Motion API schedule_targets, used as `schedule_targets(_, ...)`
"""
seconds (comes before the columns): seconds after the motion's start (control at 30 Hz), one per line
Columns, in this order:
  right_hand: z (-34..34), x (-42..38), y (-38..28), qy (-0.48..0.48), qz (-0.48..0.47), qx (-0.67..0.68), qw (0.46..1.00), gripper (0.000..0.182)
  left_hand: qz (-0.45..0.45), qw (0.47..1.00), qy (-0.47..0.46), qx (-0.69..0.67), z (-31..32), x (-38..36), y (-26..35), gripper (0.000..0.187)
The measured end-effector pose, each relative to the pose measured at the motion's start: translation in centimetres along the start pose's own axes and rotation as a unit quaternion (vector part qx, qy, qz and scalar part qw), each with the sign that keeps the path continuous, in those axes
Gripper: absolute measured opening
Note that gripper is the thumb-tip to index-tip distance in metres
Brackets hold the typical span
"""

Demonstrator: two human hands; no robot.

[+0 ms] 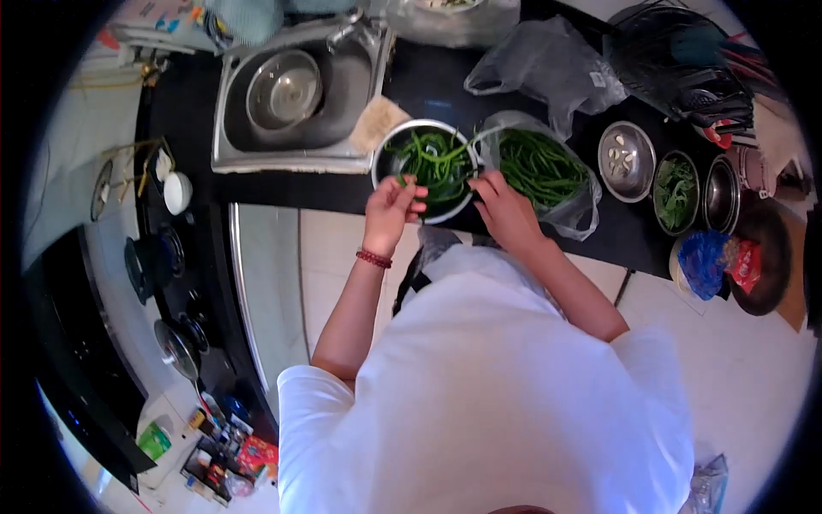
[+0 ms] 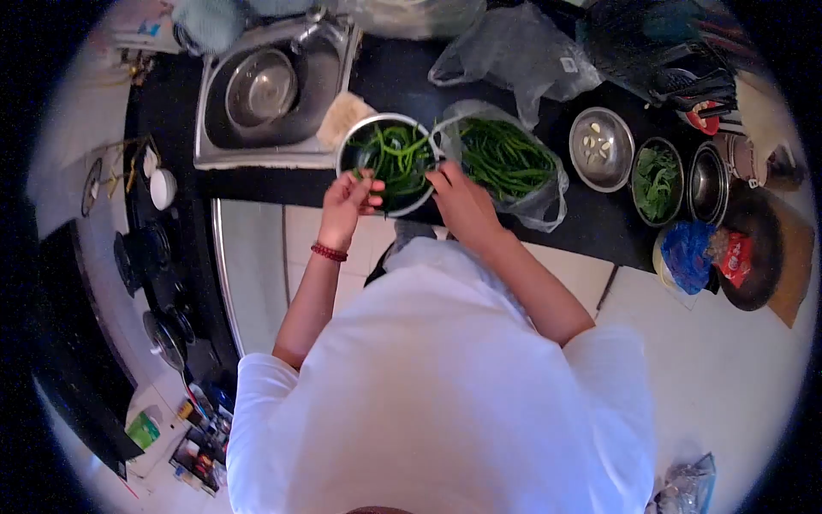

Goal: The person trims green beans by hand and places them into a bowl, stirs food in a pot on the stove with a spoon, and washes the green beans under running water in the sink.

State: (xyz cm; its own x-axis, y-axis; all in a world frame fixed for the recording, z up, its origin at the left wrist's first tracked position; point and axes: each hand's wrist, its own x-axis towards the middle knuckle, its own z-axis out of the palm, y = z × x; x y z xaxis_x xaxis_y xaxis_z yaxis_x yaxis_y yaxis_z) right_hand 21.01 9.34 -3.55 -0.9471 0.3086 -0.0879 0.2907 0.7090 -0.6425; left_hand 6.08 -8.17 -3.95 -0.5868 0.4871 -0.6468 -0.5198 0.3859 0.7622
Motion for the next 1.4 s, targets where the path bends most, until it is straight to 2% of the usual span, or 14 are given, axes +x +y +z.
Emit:
schedule_targets(0.2,-3.6,-4.1,0.1,0.080,0.052,0.033,0.995,0.030,0.455,0.856,0.094,0.229,5.6,6.9,18.8,0.020)
schedule_targets(0.27,-4.4,-5.8,0.1,0.110,0.080,0.031,0.990,0.028,0.575,0.707,0.158,0.381,5.9,11.4,23.7,0.030)
schedule_targets(0.33,-5.1,-7.0,0.8,0.182,0.101,0.025,0.978,0.028,0.471,0.706,0.136,0.511,6.1,16.4,26.8,0.059)
schedule_targets(0.43,-6.1,-9.0,2.4,0.268,0.171,0.020,0.948,0.031,0.419,0.780,0.149,0.441,9.7,13.6,27.3,0.062)
schedule_targets(0.47,-6.4,-9.6,3.2,0.297,0.187,-0.007,0.936,0.032,0.557,0.687,0.156,0.440,9.2,15.2,25.4,0.038)
schedule_targets(0.5,-6.8,-10.0,4.0,0.324,0.203,-0.033,0.923,0.034,0.604,0.662,0.164,0.412,10.3,14.1,23.0,0.031)
schedule_targets(0.57,-7.2,-10.3,5.4,0.359,0.238,-0.057,0.901,0.038,0.396,0.802,0.068,0.442,12.2,9.4,18.2,0.047)
schedule_targets(0.7,-5.7,-10.6,7.9,0.364,0.319,0.022,0.875,0.045,0.360,0.782,0.029,0.508,13.0,8.1,7.1,0.077)
schedule_targets(0.77,-3.2,-11.2,10.5,0.318,0.335,0.040,0.886,0.034,0.279,0.774,0.016,0.568,12.9,7.6,5.5,0.059)
schedule_targets(0.87,-4.8,-11.0,10.4,0.281,0.393,0.515,0.708,0.021,0.241,0.808,0.003,0.538,12.1,8.3,5.9,0.036)
schedule_targets(1.0,-11.3,-9.7,6.6,0.354,0.292,0.477,0.750,0.018,0.281,0.924,-0.085,0.245,10.2,11.3,6.4,0.014)
schedule_targets(1.07,-13.1,-9.5,5.2,0.342,0.280,0.472,0.763,0.016,0.196,0.964,-0.148,0.101,11.0,9.4,9.3,0.014)
schedule_targets(1.3,-14.8,-10.5,0.8,0.375,0.231,0.470,0.765,0.008,0.211,0.947,-0.227,0.081,12.9,1.8,12.5,0.013)
schedule_targets(1.4,-11.8,-12.5,5.0,0.282,0.292,0.499,0.765,0.006,0.194,0.950,-0.217,0.108,12.6,2.5,10.3,0.011)
